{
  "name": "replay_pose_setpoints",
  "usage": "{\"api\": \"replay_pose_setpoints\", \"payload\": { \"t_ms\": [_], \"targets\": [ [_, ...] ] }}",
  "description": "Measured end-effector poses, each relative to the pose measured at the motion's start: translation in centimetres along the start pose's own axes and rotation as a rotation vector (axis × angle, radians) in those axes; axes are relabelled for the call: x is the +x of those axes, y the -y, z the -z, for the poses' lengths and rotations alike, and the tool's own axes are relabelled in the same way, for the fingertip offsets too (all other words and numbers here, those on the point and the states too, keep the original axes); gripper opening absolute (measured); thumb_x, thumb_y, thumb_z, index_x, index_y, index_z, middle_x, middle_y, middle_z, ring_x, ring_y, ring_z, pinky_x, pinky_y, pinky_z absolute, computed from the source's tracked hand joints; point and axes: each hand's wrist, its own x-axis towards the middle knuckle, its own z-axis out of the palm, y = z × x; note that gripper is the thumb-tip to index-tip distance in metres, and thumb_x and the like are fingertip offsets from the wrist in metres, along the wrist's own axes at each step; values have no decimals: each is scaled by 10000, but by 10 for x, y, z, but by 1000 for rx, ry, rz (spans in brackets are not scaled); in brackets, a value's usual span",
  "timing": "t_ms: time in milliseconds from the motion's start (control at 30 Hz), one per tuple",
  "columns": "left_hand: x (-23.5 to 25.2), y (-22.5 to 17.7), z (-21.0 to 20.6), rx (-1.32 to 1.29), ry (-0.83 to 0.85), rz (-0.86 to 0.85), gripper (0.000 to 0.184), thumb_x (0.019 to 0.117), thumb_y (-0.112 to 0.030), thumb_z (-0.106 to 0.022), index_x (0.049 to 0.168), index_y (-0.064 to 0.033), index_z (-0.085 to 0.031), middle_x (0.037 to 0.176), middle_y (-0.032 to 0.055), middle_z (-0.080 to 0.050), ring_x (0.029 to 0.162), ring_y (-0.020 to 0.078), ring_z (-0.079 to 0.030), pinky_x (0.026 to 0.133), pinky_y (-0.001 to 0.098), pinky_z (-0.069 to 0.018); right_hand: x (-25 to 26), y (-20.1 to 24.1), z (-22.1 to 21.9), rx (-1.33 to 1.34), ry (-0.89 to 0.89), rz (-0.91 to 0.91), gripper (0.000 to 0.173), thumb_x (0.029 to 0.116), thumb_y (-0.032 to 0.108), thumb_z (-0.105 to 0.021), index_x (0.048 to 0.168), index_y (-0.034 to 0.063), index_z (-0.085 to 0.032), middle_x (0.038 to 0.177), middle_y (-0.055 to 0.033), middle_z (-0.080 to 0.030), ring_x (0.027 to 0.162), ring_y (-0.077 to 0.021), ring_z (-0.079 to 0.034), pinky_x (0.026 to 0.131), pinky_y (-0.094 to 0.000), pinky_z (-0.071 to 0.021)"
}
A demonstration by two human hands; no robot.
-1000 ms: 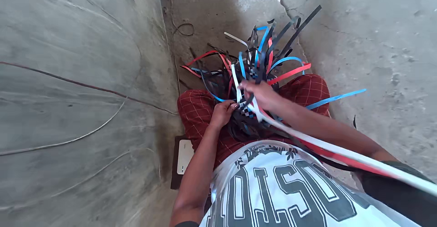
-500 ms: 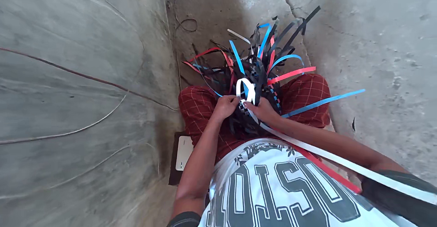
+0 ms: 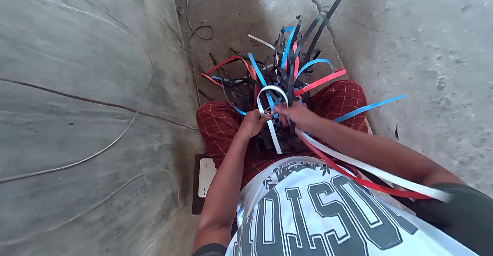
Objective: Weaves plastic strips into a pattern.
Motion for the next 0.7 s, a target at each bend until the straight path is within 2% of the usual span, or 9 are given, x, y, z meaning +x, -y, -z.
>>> {"api": "replay_pose_setpoints", "payload": {
  "t_ms": [100,167,200,267,300,433,567,633,700],
  "targets": [
    [0,2,-3,12,-66,10,218,1035,-180,-643,1047,15,-742,935,152,-732,862,239,-694,863,463,-552,4,46,-2,143,-72,303,148,1034,156,-589,1039,35,-672,627,62,-549,510,-29,-488,533,-206,-464],
    [3,3,-5,-8,-100,38,214,1041,-177,-633,1078,8,-734,921,151,-728,839,238,-685,840,464,-547,6,51,0,20,-78,346,203,1010,148,-632,1165,22,-670,690,18,-570,518,-47,-486,520,-218,-462],
    [3,3,-5,-34,-105,48,216,1037,-179,-640,1143,-13,-730,966,144,-742,874,230,-701,868,464,-555,10,43,3,-162,-78,299,288,1001,170,-651,1244,15,-641,743,-40,-581,546,-101,-494,534,-276,-464],
    [2,1,-5,-91,-95,69,310,1029,-177,-656,1315,-61,-680,1121,133,-749,1006,218,-718,964,455,-551,23,15,8,-475,-66,156,430,1002,248,-677,1360,28,-586,979,-189,-674,792,-290,-637,738,-496,-538],
    [1,-1,-4,-100,-87,72,328,1028,-172,-656,1341,-74,-670,1172,125,-742,1055,211,-714,997,445,-542,28,0,9,-509,-70,127,459,1005,259,-674,1397,41,-572,1079,-218,-685,923,-334,-665,852,-549,-536],
    [2,-6,2,-54,-38,83,212,1025,-120,-642,1205,-48,-730,1145,123,-742,1060,206,-700,1005,449,-526,19,-35,7,-232,-187,229,394,978,215,-707,1278,-7,-582,1156,-185,-624,979,-255,-643,870,-456,-553],
    [17,-22,6,121,38,163,287,1040,-312,-628,1119,-59,-737,1013,168,-728,975,321,-692,910,591,-520,1,-39,5,-175,-167,238,243,1006,148,-652,1175,-22,-612,950,-113,-660,807,-148,-638,753,-349,-558],
    [23,-23,3,144,43,195,355,1005,-383,-679,1094,-43,-732,1001,190,-725,971,359,-690,903,624,-514,-4,-26,12,-179,-133,253,220,1049,210,-590,1148,15,-619,895,-59,-642,748,-106,-591,709,-310,-518],
    [26,-16,-2,186,-9,204,360,1005,-384,-676,1077,-35,-733,991,202,-727,970,381,-696,887,639,-519,-8,-11,18,-166,-160,296,264,1066,277,-560,1144,41,-652,872,-28,-697,672,-75,-588,644,-276,-504]
  ]
}}
